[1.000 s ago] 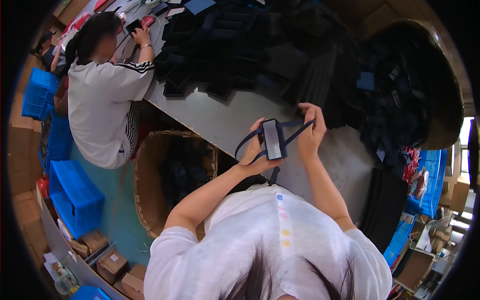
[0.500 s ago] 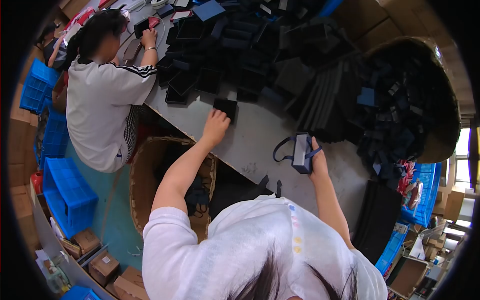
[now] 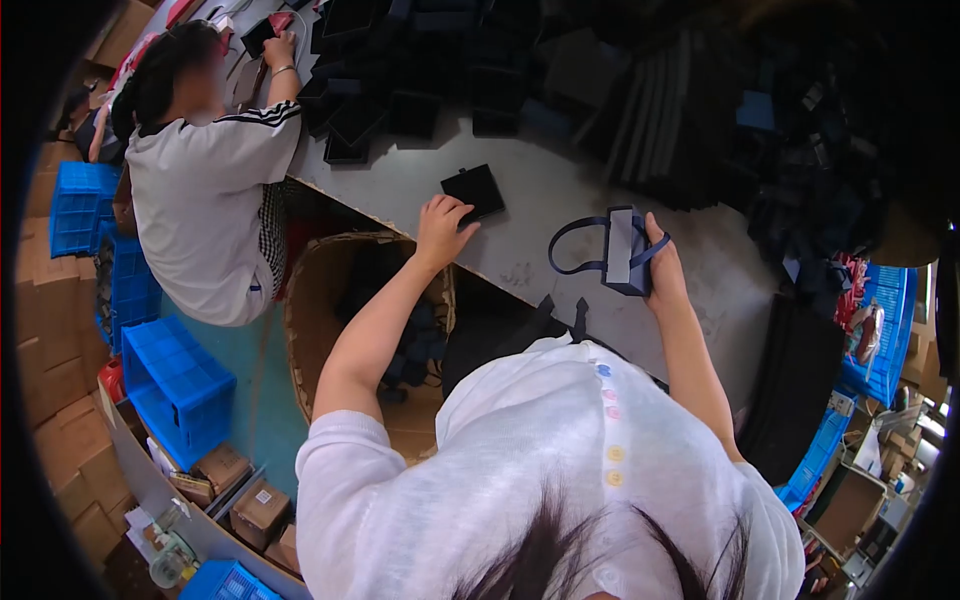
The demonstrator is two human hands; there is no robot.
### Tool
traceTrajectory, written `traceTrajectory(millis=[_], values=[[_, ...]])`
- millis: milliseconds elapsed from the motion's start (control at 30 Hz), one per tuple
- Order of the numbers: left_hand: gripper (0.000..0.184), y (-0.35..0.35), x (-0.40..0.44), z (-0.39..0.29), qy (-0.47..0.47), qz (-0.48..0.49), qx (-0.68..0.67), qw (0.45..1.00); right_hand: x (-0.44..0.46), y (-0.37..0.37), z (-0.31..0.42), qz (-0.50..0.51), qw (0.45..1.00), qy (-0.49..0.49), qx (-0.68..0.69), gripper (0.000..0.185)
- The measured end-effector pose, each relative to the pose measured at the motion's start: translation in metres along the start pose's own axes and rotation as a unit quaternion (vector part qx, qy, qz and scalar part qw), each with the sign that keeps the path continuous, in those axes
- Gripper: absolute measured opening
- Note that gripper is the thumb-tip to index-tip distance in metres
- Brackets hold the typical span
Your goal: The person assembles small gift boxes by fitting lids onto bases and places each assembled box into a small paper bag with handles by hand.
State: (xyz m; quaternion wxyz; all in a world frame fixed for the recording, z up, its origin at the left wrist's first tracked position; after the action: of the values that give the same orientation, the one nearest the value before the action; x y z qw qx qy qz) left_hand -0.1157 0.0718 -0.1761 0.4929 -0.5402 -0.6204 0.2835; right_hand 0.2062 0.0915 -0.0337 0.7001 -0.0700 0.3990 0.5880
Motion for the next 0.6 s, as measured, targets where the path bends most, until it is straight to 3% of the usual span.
traceTrajectory(millis=[200,600], values=[[0.008,0.018,0.004,-0.010,-0.028,-0.043,0.014,0.999,0.003,-0.008,-0.003,0.013,1.000,-0.022,-0.014,0.035],[0.005,0.016,0.003,-0.024,-0.040,-0.087,0.059,0.994,-0.002,-0.014,-0.005,-0.005,1.000,-0.003,-0.006,0.034]])
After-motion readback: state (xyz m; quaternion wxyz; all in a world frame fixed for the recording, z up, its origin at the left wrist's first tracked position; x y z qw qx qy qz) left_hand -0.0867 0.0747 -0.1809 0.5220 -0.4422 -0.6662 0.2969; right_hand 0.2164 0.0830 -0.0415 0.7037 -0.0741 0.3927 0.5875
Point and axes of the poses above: each hand's wrist, its own x-axis towards the middle knuckle, its own y-axis out of the palm, z = x × y, the point moved 2 cm from there along x, towards the middle knuckle, and after that the axes turned 14 degrees about x, right-handed, at the moved point
